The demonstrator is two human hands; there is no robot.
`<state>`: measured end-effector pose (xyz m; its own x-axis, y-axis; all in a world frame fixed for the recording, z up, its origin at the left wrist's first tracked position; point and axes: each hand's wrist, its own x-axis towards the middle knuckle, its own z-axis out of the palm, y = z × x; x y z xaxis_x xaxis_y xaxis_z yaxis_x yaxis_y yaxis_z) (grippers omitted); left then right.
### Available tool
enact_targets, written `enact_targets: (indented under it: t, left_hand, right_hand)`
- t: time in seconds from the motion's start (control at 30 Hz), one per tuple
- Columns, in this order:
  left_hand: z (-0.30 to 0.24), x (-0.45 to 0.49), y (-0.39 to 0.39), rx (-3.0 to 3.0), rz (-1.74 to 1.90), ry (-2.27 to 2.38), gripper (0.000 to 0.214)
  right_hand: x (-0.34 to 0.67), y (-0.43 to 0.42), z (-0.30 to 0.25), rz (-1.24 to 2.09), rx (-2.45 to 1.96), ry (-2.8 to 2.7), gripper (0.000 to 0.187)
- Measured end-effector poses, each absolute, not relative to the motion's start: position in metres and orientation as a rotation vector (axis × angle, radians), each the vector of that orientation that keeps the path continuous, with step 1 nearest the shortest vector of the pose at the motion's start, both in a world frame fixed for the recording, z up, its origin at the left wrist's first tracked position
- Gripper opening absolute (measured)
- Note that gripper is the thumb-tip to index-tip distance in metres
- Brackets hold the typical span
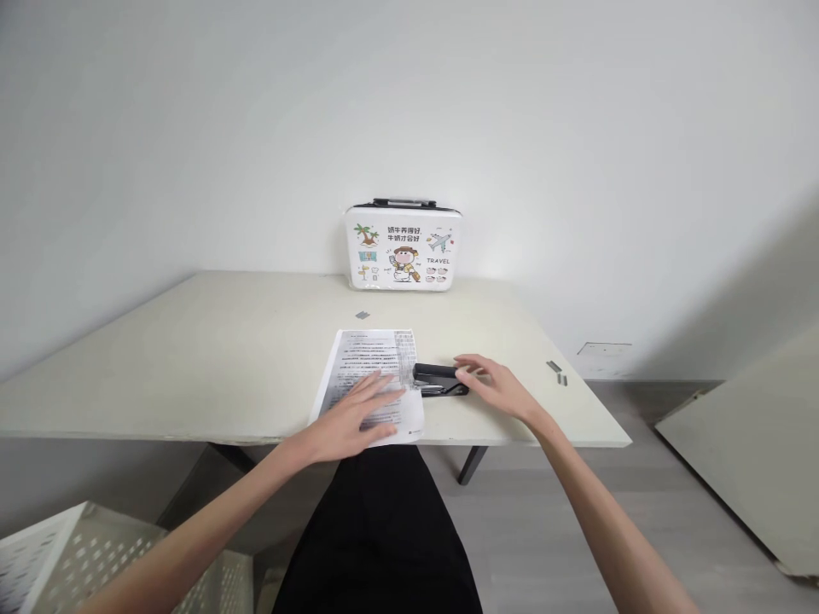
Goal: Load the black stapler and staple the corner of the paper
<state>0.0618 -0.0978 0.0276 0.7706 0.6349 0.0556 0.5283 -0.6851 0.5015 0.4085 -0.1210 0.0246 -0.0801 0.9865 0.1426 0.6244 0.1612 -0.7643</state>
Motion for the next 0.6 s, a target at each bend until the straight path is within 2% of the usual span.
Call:
enact_targets:
  t: [0.07,0.3,0.47,0.6]
  left_hand:
    - [0.025,0.068,-0.085,2.484,0.361,0.96,0.07]
    - [0.011,0.101,-0.054,2.569,0.246,1.032,0.092]
    - [0.004,0.113,-0.054,2.607,0.224,1.054,0.093]
    - [0.003,0.118,-0.056,2.618,0.256,1.037,0.092]
  right_hand:
    - [0.396,-0.113,0.034,0.641,-1.544,-1.753,0.05]
    - [0.341,-0.07,0.044,0.491,-1.579,-1.921,0.064]
    - [0.327,-0.06,0.04,0.516,-1.582,-2.036,0.072]
    - [0.325,-0.063,0.04,0.529,-1.648,-2.035,0.072]
